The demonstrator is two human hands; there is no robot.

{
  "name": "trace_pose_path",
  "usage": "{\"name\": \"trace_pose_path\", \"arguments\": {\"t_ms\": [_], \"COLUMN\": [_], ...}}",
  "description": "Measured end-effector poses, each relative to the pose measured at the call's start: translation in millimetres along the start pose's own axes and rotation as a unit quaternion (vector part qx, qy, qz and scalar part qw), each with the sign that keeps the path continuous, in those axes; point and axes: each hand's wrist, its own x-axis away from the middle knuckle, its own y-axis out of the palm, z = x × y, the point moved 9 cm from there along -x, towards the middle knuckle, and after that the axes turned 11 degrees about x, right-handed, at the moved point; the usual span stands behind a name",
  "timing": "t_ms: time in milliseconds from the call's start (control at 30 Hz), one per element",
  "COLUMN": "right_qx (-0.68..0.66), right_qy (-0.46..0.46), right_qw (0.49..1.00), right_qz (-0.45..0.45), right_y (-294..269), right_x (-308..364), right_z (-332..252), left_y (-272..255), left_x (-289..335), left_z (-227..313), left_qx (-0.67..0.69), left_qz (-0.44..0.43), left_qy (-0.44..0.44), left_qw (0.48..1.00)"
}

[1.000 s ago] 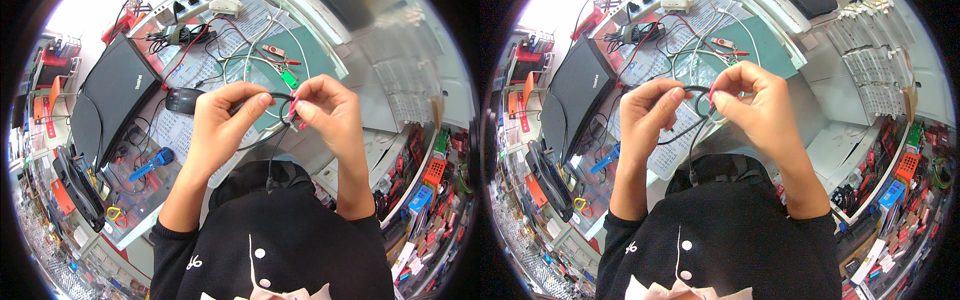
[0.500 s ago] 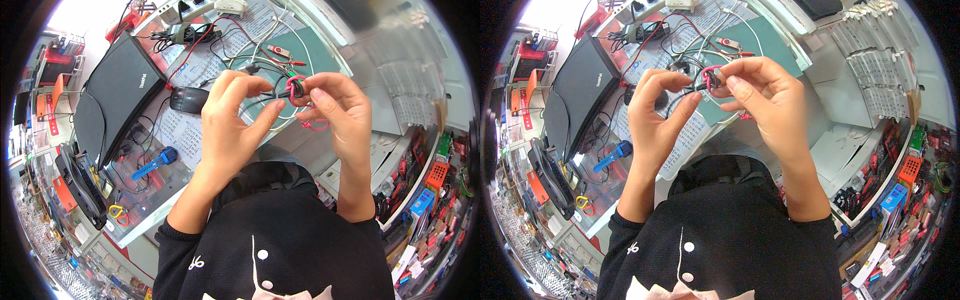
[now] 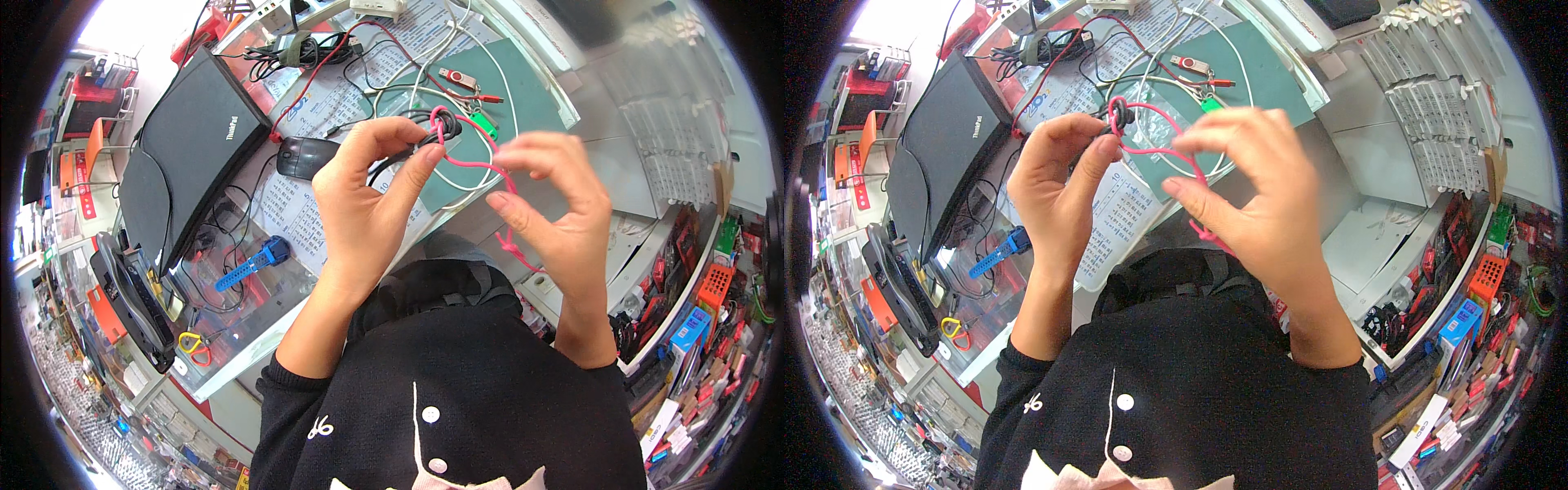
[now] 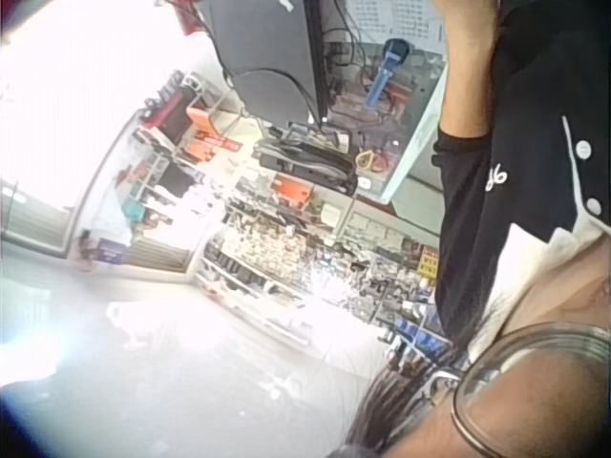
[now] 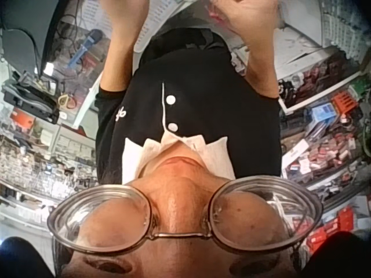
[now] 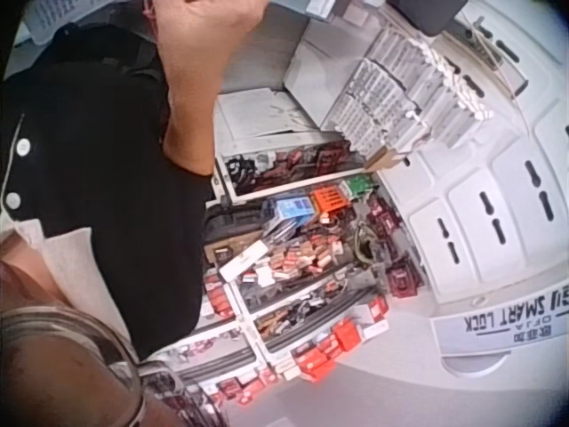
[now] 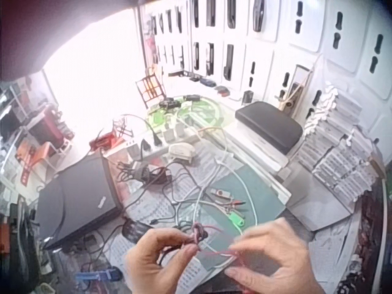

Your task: The person handles a blue wristband device, connects and disconnects USB cables, and ties a pink cord around a black USB connector. They move items on the counter and plug a white adapter into a power strip while working at a cluttered electronics repair counter.

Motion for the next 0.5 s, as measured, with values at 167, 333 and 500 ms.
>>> {"name": "trace_pose_path", "arguments": {"t_ms": [167, 333, 500], "right_qx": [-0.194, -0.391, -0.47], "right_qy": [0.16, 0.239, 0.289], "right_qw": [0.966, 0.883, 0.824], "right_qz": [-0.061, -0.101, -0.127], "right_y": [19.6, 32.3, 40.5], "right_x": [16.2, 25.6, 34.9], "right_z": [23.3, 38.8, 47.2], "left_y": [1.1, -9.6, -10.5], "left_x": [-1.0, -10.7, -14.0], "left_z": [0.8, -6.5, -11.5], "left_qx": [-0.003, 0.069, 0.051], "left_qz": [0.003, 0.043, 0.048], "left_qy": [0.022, -0.006, -0.028], "left_qw": [1.0, 0.997, 0.997]}}
